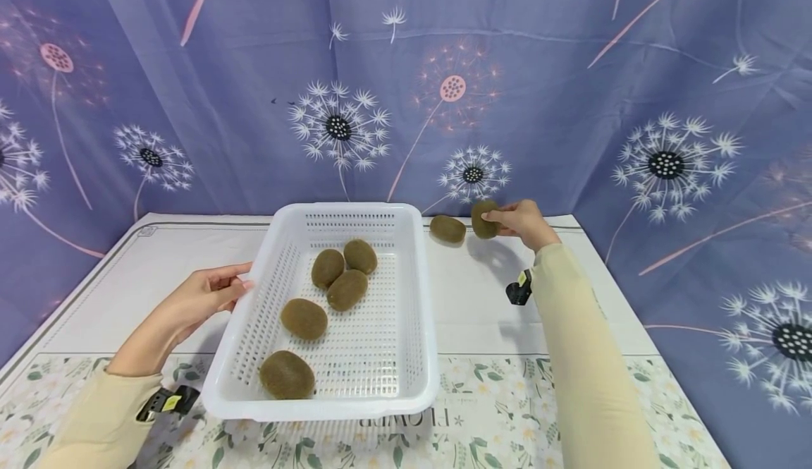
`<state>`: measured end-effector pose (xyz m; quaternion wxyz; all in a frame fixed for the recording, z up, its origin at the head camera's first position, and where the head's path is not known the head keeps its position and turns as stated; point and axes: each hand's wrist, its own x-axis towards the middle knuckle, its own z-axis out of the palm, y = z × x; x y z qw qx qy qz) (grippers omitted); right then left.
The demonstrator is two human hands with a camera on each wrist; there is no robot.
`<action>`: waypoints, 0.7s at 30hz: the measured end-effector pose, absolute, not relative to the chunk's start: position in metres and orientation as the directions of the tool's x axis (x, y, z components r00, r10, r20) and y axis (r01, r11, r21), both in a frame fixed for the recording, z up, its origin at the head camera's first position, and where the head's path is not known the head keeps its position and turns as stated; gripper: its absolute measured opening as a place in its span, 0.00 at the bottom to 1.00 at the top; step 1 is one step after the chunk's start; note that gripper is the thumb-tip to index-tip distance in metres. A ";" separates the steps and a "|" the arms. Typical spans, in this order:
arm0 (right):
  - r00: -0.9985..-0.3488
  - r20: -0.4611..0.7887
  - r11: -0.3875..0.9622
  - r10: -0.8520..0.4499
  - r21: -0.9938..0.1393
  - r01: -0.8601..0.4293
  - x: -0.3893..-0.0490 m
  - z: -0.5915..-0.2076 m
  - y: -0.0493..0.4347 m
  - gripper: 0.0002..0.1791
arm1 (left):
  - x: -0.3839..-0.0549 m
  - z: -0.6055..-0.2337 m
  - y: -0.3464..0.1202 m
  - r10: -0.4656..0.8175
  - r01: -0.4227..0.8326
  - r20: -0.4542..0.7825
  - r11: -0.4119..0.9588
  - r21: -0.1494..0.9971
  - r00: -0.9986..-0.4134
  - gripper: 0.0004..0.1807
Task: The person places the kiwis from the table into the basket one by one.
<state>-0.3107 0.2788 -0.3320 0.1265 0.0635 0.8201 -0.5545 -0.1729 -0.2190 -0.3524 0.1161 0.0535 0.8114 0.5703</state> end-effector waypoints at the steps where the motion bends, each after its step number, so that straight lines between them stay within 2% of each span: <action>1: -0.959 -0.277 0.363 -0.051 -0.900 0.241 -0.310 -0.330 0.278 0.36 | -0.173 -0.353 -0.219 0.219 -0.045 -0.127 0.345 0.937 -0.967 0.31; 8: -0.960 -0.252 0.264 -0.124 -0.941 0.213 -0.312 -0.317 0.269 0.35 | -0.174 -0.354 -0.221 0.211 -0.048 -0.133 0.366 0.929 -0.968 0.31; 12: -0.960 -0.236 0.248 -0.151 -0.949 0.194 -0.314 -0.312 0.263 0.34 | -0.175 -0.354 -0.221 0.212 -0.044 -0.131 0.372 0.927 -0.968 0.32; 21: -0.955 -0.232 0.241 -0.182 -0.953 0.186 -0.311 -0.297 0.250 0.40 | -0.174 -0.353 -0.221 0.220 -0.046 -0.135 0.369 0.928 -0.966 0.32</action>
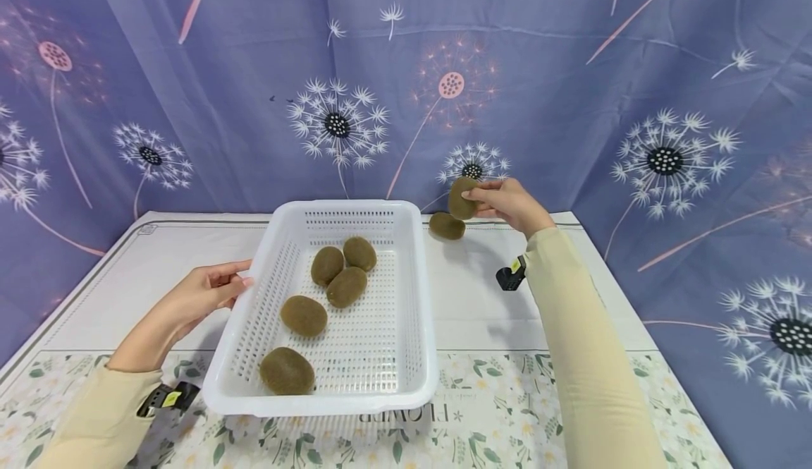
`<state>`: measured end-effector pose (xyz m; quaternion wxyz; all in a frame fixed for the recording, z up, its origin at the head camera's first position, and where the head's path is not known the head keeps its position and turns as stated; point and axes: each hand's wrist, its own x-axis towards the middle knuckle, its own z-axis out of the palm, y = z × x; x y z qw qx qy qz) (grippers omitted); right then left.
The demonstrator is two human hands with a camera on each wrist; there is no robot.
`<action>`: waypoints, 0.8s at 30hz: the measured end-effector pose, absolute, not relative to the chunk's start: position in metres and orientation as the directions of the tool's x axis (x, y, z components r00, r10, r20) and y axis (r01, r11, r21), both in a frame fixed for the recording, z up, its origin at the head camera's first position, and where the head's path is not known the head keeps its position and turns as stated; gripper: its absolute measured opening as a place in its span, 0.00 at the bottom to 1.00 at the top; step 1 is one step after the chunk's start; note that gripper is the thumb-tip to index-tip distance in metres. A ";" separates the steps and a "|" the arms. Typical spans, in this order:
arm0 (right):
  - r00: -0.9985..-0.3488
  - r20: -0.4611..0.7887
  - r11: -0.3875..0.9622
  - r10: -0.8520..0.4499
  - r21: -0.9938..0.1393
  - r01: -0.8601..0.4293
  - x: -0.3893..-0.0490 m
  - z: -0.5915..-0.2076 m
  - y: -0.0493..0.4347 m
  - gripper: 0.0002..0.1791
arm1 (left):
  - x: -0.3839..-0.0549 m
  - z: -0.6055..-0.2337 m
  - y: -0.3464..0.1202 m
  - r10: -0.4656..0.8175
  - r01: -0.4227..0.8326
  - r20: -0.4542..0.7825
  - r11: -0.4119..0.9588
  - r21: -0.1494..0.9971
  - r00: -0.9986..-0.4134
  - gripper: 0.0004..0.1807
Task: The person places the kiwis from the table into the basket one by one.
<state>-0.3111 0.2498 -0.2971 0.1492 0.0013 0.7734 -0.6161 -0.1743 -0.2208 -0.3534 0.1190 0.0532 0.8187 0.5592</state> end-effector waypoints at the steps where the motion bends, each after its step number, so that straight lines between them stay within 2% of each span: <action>1: -0.954 -0.233 0.232 -0.187 -0.954 0.188 -0.311 -0.295 0.248 0.40 | -0.174 -0.353 -0.221 0.220 -0.047 -0.136 0.369 0.928 -0.966 0.32; 17: -0.931 -0.219 0.208 -0.291 -0.965 0.162 -0.302 -0.270 0.200 0.35 | -0.173 -0.351 -0.221 0.214 -0.044 -0.140 0.399 0.916 -0.967 0.31; 24: -0.917 -0.248 0.225 -0.313 -0.957 0.182 -0.304 -0.271 0.174 0.37 | -0.174 -0.354 -0.220 0.222 -0.037 -0.128 0.373 0.927 -0.967 0.31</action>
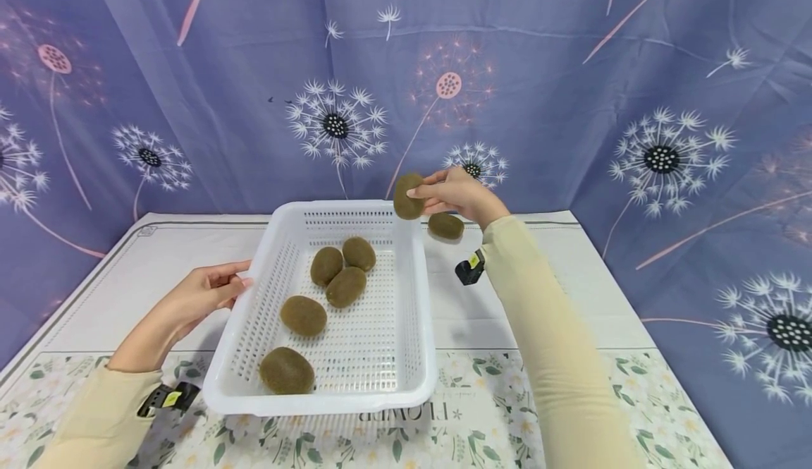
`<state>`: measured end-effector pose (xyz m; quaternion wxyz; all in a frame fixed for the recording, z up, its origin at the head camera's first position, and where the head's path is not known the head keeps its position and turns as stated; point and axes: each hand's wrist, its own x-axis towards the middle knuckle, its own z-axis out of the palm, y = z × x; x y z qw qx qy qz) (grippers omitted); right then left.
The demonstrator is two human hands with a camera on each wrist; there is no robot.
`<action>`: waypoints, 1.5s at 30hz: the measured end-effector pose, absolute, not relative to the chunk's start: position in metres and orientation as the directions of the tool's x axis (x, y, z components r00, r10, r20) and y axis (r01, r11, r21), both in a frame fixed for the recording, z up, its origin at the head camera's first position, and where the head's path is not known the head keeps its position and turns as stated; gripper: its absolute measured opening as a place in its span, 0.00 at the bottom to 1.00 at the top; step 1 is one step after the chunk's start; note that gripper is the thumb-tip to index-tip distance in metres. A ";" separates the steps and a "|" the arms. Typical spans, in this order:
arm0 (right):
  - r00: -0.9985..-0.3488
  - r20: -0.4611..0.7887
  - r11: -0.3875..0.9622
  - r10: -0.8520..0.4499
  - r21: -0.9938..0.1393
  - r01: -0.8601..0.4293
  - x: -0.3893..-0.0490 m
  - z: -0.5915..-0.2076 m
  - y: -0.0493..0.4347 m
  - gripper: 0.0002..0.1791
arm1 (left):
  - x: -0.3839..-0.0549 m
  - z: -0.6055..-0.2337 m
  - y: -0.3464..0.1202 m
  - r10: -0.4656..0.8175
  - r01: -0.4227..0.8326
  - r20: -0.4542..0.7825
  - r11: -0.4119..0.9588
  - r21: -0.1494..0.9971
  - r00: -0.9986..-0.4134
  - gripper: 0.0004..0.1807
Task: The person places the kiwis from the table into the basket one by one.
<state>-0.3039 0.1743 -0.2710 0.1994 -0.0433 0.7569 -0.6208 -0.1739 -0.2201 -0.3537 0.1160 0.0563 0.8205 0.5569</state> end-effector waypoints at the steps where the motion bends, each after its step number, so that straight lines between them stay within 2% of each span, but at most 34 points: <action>1: -0.914 -0.252 0.237 -0.317 -0.955 0.181 -0.304 -0.271 0.170 0.37 | -0.174 -0.354 -0.220 0.221 -0.037 -0.127 0.373 0.927 -0.967 0.31; 11: -0.887 -0.308 0.425 -0.345 -0.893 0.145 -0.301 -0.272 0.129 0.29 | -0.173 -0.353 -0.220 0.221 -0.038 -0.130 0.376 0.926 -0.967 0.31; 25: -0.878 -0.405 0.693 -0.255 -0.710 0.126 -0.298 -0.287 0.093 0.15 | -0.175 -0.355 -0.220 0.224 -0.021 -0.110 0.366 0.931 -0.968 0.30; 31: -0.838 -0.503 0.724 -0.212 -0.656 0.212 -0.297 -0.294 0.082 0.21 | -0.175 -0.356 -0.221 0.228 -0.015 -0.105 0.365 0.931 -0.968 0.30; 38: -0.792 -0.570 0.805 -0.218 -0.564 0.185 -0.300 -0.303 0.074 0.22 | -0.176 -0.355 -0.220 0.223 -0.022 -0.114 0.377 0.926 -0.968 0.30; 45: -0.731 -0.622 0.787 -0.282 -0.586 0.195 -0.301 -0.316 0.066 0.25 | -0.176 -0.355 -0.220 0.223 -0.027 -0.117 0.369 0.929 -0.968 0.30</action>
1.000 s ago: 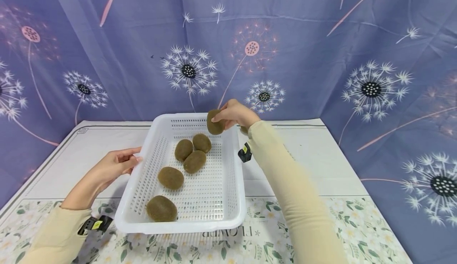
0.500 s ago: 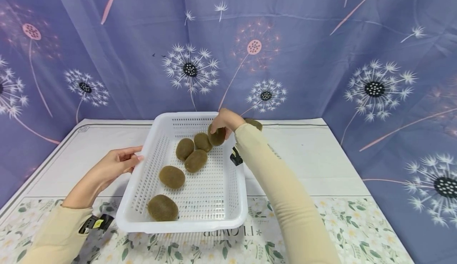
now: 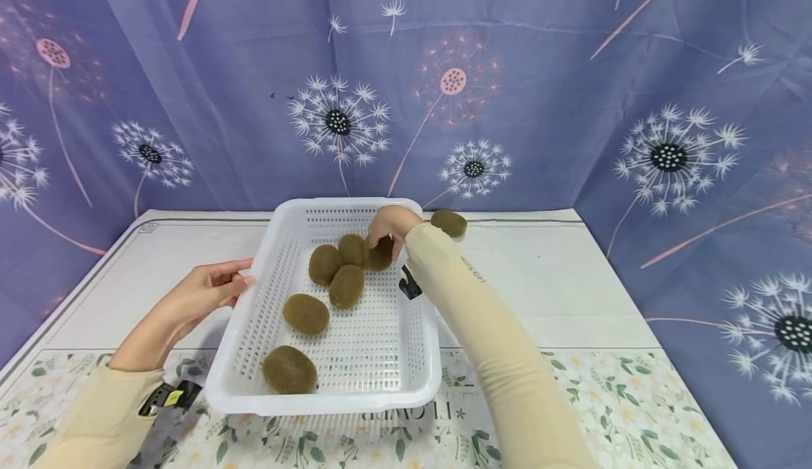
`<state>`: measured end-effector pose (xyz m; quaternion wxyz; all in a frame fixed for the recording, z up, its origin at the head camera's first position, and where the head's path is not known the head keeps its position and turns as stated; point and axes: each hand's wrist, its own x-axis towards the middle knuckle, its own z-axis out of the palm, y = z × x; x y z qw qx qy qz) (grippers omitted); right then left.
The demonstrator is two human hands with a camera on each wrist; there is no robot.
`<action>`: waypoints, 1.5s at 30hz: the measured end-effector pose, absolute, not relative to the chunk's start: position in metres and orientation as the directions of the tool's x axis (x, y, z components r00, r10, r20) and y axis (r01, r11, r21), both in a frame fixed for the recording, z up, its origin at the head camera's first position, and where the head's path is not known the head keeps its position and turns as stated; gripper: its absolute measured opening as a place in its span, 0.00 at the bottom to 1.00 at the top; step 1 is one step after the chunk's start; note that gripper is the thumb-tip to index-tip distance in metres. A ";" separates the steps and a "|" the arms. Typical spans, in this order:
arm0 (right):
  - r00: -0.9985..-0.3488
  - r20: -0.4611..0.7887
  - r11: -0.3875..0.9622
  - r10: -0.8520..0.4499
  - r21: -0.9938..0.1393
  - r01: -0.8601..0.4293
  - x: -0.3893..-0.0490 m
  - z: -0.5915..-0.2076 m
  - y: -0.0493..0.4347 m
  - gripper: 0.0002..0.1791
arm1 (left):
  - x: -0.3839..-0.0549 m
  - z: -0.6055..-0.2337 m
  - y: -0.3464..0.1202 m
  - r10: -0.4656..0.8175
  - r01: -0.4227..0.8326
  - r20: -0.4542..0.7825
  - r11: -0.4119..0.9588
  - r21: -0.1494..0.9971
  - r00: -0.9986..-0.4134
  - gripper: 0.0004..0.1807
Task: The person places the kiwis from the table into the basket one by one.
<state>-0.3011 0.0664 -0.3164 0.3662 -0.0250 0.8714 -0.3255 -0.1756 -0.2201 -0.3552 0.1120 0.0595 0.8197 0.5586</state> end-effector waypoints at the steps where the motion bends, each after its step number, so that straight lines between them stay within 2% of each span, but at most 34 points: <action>1: -0.713 -0.630 0.776 -0.307 -0.600 0.196 -0.311 -0.328 0.067 0.25 | -0.175 -0.355 -0.220 0.222 -0.028 -0.117 0.370 0.929 -0.968 0.30; 7: -0.648 -0.665 0.718 -0.371 -0.648 0.254 -0.370 -0.395 0.070 0.37 | -0.174 -0.354 -0.218 0.222 -0.037 -0.128 0.372 0.927 -0.967 0.30; 12: -0.673 -0.661 0.720 -0.332 -0.638 0.272 -0.326 -0.352 0.059 0.37 | -0.175 -0.353 -0.217 0.224 -0.033 -0.124 0.373 0.927 -0.967 0.30; 14: -0.675 -0.662 0.738 -0.325 -0.624 0.257 -0.310 -0.341 0.057 0.34 | -0.175 -0.353 -0.217 0.226 -0.029 -0.121 0.370 0.928 -0.967 0.30; 21: -0.621 -0.687 0.703 -0.376 -0.649 0.292 -0.360 -0.396 0.064 0.37 | -0.175 -0.353 -0.217 0.230 -0.025 -0.118 0.369 0.929 -0.966 0.30; 24: -0.618 -0.692 0.699 -0.373 -0.648 0.304 -0.362 -0.396 0.064 0.37 | -0.175 -0.353 -0.218 0.230 -0.026 -0.117 0.367 0.930 -0.966 0.30; 27: -0.650 -0.673 0.735 -0.352 -0.629 0.253 -0.348 -0.377 0.061 0.32 | -0.174 -0.352 -0.218 0.230 -0.027 -0.117 0.362 0.932 -0.966 0.30; 31: -0.718 -0.622 0.817 -0.313 -0.561 0.130 -0.309 -0.332 0.057 0.22 | -0.173 -0.352 -0.219 0.233 -0.031 -0.122 0.359 0.933 -0.965 0.30; 35: -0.728 -0.598 0.845 -0.336 -0.533 0.047 -0.301 -0.316 0.059 0.18 | -0.174 -0.353 -0.220 0.236 -0.029 -0.122 0.365 0.931 -0.964 0.30; 41: -0.706 -0.590 0.787 -0.391 -0.612 0.077 -0.302 -0.302 0.064 0.18 | -0.174 -0.354 -0.221 0.233 -0.033 -0.129 0.376 0.926 -0.964 0.31; 45: -0.722 -0.530 0.713 -0.445 -0.697 0.072 -0.302 -0.289 0.072 0.18 | -0.174 -0.353 -0.221 0.234 -0.033 -0.126 0.367 0.930 -0.964 0.31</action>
